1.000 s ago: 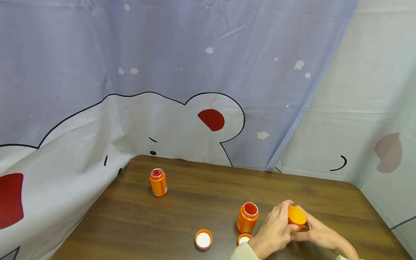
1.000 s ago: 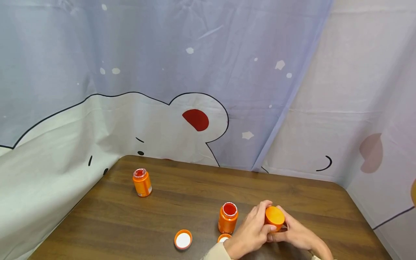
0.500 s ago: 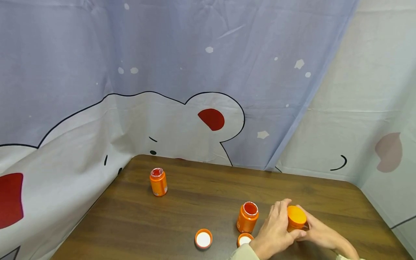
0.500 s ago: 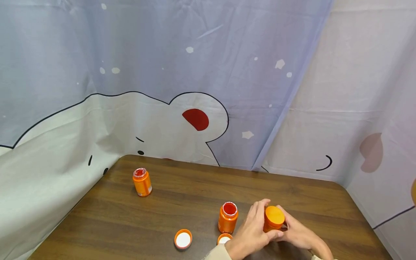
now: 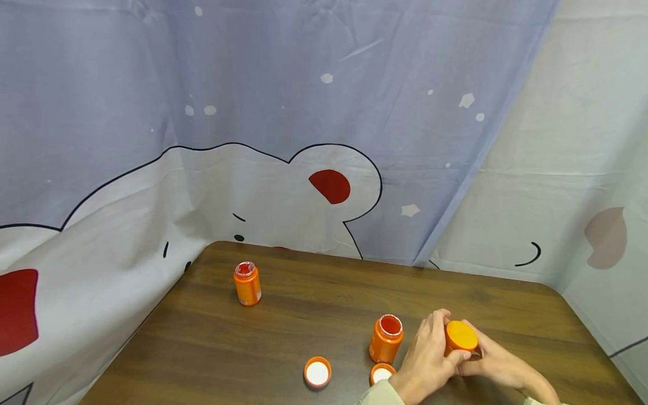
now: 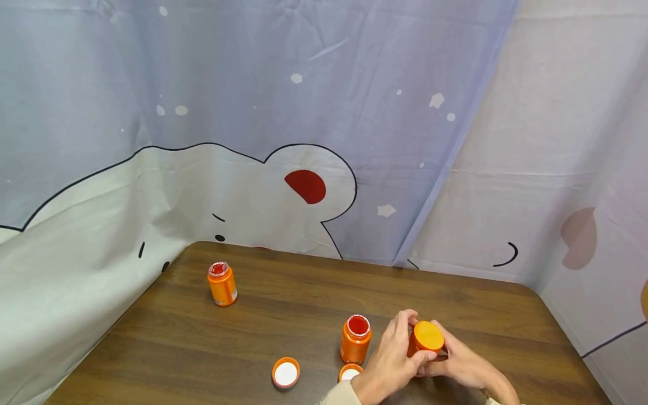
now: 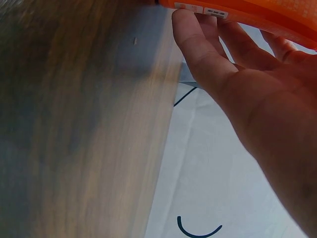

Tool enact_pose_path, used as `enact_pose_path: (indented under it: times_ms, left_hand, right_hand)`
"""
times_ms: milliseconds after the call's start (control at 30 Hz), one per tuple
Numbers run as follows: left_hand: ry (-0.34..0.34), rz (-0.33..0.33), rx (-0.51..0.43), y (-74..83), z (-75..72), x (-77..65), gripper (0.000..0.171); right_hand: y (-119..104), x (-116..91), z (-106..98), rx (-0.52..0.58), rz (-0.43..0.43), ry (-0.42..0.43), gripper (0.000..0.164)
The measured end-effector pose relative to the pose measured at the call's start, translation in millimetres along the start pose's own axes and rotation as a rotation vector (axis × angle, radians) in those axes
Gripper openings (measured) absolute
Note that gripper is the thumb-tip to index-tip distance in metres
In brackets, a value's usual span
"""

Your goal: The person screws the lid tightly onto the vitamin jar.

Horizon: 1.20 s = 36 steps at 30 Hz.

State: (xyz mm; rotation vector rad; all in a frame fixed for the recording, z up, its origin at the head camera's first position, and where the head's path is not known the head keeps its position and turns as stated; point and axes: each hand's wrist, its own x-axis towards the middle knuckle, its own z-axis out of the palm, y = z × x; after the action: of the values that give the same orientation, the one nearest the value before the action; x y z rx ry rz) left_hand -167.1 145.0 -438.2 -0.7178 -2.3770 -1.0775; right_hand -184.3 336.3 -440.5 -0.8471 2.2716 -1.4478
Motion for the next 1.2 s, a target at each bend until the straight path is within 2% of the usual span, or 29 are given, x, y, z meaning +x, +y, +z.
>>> enact_pose_path:
  times_ms: [233, 500, 633, 1000, 1200]
  left_hand:
    - [-0.026, 0.047, 0.009, -2.0, -1.9, 1.4, 0.057]
    - [-0.060, 0.082, 0.079, -3.4, -2.4, 0.9, 0.052]
    - [-0.075, 0.090, 0.098, -4.0, -1.6, 1.1, 0.050]
    - [-0.062, 0.085, 0.138, -4.5, 0.2, 1.8, 0.046]
    - [-0.061, 0.087, 0.133, -4.9, 1.5, 1.6, 0.047]
  right_hand:
    - [0.6, 1.3, 0.5, -0.012, 0.035, 0.002, 0.057]
    - [1.1, 0.7, 1.5, -0.034, 0.033, 0.019, 0.058]
    - [0.6, 1.1, 2.0, -0.037, 0.034, 0.022, 0.057]
    - [-0.7, 2.5, 3.2, -0.055, -0.020, 0.037, 0.049]
    - [-1.7, 1.0, 4.5, -0.076, 0.009, 0.065, 0.052]
